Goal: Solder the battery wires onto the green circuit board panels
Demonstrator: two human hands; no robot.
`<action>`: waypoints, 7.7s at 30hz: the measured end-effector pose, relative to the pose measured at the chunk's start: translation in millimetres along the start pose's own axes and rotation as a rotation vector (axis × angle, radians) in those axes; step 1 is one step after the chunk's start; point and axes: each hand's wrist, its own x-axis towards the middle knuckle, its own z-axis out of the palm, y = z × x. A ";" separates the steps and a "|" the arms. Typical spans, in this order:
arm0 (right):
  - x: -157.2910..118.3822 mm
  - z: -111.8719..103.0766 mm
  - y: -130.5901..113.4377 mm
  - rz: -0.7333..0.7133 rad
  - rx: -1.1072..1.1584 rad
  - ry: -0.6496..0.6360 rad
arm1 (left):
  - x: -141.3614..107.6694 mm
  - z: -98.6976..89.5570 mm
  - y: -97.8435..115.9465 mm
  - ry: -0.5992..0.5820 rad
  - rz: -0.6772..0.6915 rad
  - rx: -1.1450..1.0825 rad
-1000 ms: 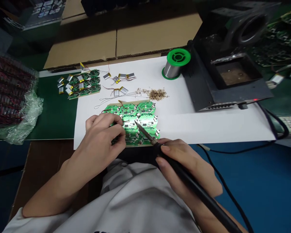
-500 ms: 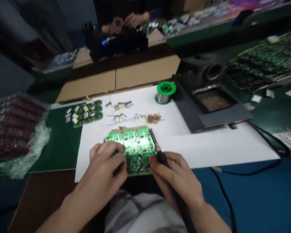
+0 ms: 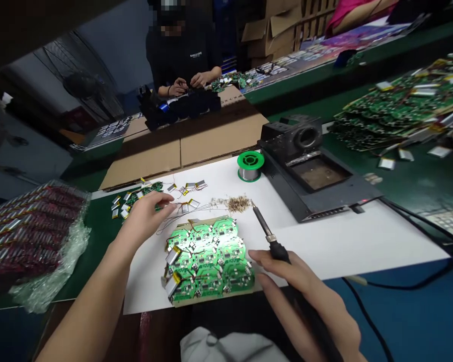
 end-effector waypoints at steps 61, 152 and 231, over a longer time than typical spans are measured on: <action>35.0 9.8 -34.3 -0.153 0.116 -0.087 | -103.2 34.9 86.9 0.081 -0.003 -0.888; 28.9 -21.5 14.1 0.093 0.106 -0.129 | -40.3 61.1 67.9 0.033 0.266 -0.167; 35.2 -16.3 14.3 -0.365 -0.140 -0.278 | -35.2 51.0 90.0 -0.102 0.216 0.206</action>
